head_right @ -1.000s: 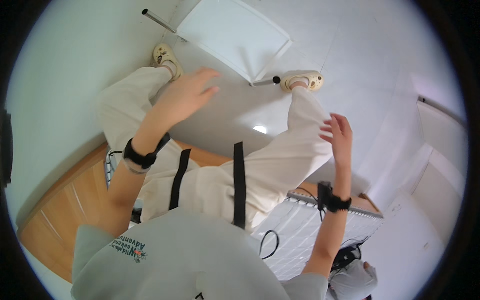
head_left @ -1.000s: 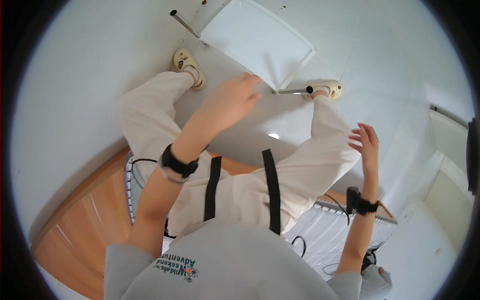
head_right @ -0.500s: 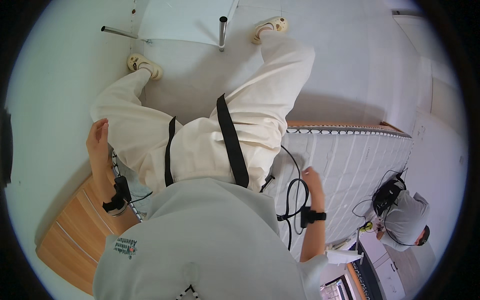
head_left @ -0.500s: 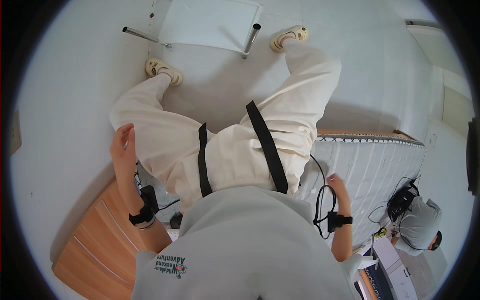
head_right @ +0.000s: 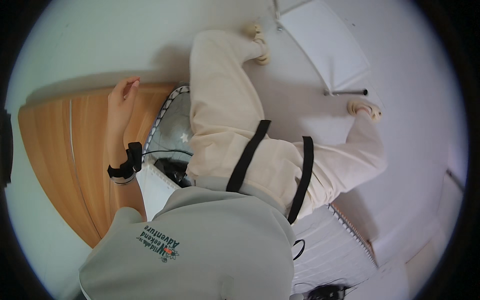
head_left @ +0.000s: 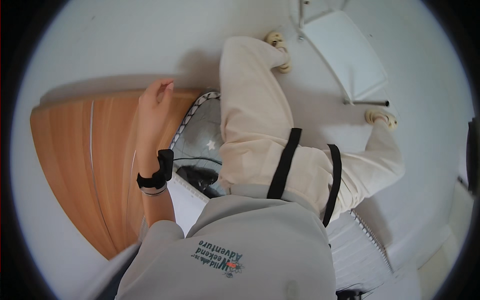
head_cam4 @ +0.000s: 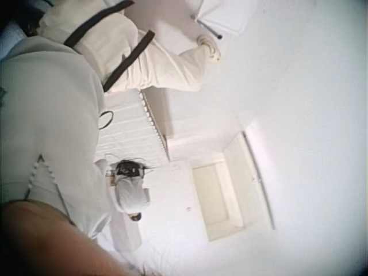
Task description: Assembling a small white plastic shelving unit by attaching metal legs and wiping components with a cloth.
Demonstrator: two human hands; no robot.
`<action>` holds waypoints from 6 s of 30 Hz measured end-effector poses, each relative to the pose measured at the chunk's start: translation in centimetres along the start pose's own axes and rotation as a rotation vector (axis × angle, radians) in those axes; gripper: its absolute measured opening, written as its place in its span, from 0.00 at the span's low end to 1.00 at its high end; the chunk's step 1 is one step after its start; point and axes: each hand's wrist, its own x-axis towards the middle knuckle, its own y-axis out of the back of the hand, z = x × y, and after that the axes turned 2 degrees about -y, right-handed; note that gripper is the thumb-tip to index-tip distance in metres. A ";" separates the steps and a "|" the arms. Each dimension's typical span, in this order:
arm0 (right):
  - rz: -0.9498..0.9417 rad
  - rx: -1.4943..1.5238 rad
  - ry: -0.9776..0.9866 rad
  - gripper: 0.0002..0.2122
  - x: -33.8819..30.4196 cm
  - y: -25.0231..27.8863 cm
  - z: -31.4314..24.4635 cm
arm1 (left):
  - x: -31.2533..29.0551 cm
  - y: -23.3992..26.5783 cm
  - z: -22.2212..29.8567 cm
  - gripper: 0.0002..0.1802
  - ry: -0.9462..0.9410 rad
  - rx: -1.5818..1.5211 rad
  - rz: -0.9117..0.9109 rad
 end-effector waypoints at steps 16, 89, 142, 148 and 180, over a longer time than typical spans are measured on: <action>0.300 0.493 -0.171 0.14 -6.4 -0.1 -5.3 | -2.6 -1.5 -2.7 0.10 0.121 -0.075 -0.019; 0.908 0.324 1.013 0.06 -5.0 12.9 -38.5 | 8.4 -31.9 13.5 0.07 -0.670 0.230 -0.461; 0.180 0.888 -0.409 0.10 34.2 23.1 -37.8 | 2.0 -53.4 14.5 0.28 -0.678 0.063 -0.755; 0.207 0.545 -0.326 0.12 34.0 22.6 -39.1 | 3.2 -55.9 8.7 0.30 -0.563 0.276 -0.558; 0.053 0.101 -0.582 0.14 36.6 23.3 -41.7 | 4.0 -54.1 8.7 0.43 -0.498 0.453 -0.888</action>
